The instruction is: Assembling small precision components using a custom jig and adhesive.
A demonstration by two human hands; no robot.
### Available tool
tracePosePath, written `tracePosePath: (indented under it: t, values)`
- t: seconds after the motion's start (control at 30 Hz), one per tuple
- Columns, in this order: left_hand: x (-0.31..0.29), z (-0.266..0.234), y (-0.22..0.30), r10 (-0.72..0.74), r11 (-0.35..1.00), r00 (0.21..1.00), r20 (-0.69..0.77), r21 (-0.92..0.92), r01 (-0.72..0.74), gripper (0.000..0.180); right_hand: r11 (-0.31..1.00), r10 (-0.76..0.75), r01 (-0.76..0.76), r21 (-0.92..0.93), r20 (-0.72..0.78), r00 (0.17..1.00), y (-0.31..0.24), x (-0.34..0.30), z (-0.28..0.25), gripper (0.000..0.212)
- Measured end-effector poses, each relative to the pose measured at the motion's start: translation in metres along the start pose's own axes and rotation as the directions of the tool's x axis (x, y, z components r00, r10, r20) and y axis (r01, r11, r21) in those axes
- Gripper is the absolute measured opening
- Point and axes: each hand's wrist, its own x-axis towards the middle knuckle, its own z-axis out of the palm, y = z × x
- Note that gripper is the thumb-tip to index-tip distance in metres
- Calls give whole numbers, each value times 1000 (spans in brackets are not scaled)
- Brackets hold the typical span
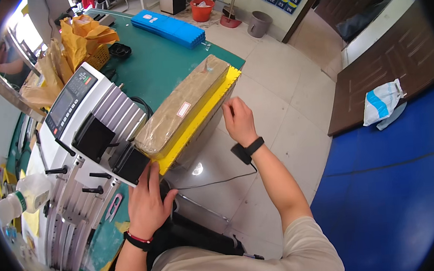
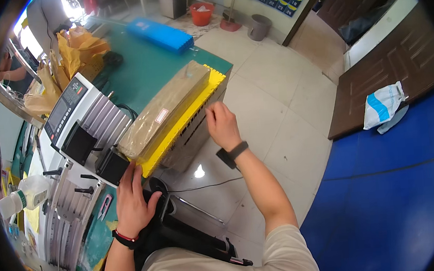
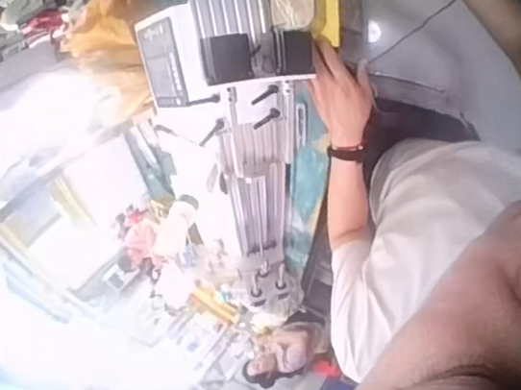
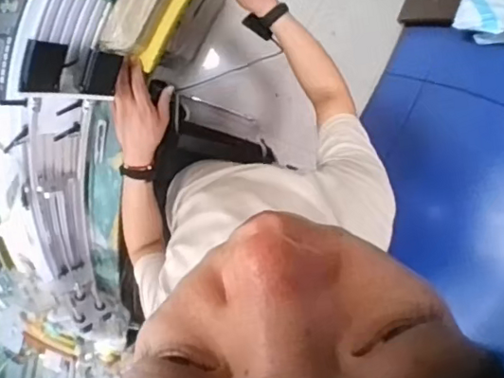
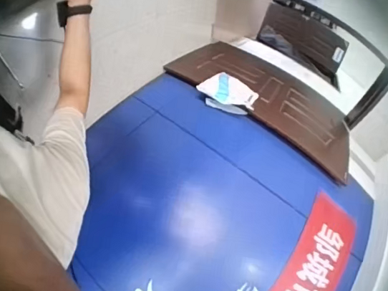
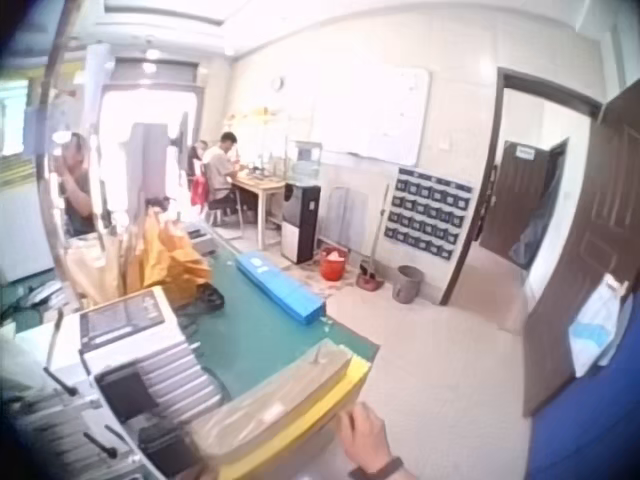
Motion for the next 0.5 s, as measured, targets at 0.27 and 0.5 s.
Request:
tracePosePath:
  t: [0.27, 0.5]
  values:
    - [2, 2, -1, -2, 1000, 1000, 18, -7, 2, 95, 928, 180, -208, -310, -114, 977, 11, -33, -49, 10]
    - [2, 1, 3, -5, 999, 1000, -24, 43, 6, 98, 983, -153, 143, -112, -93, 984, -48, -13, -12, 17]
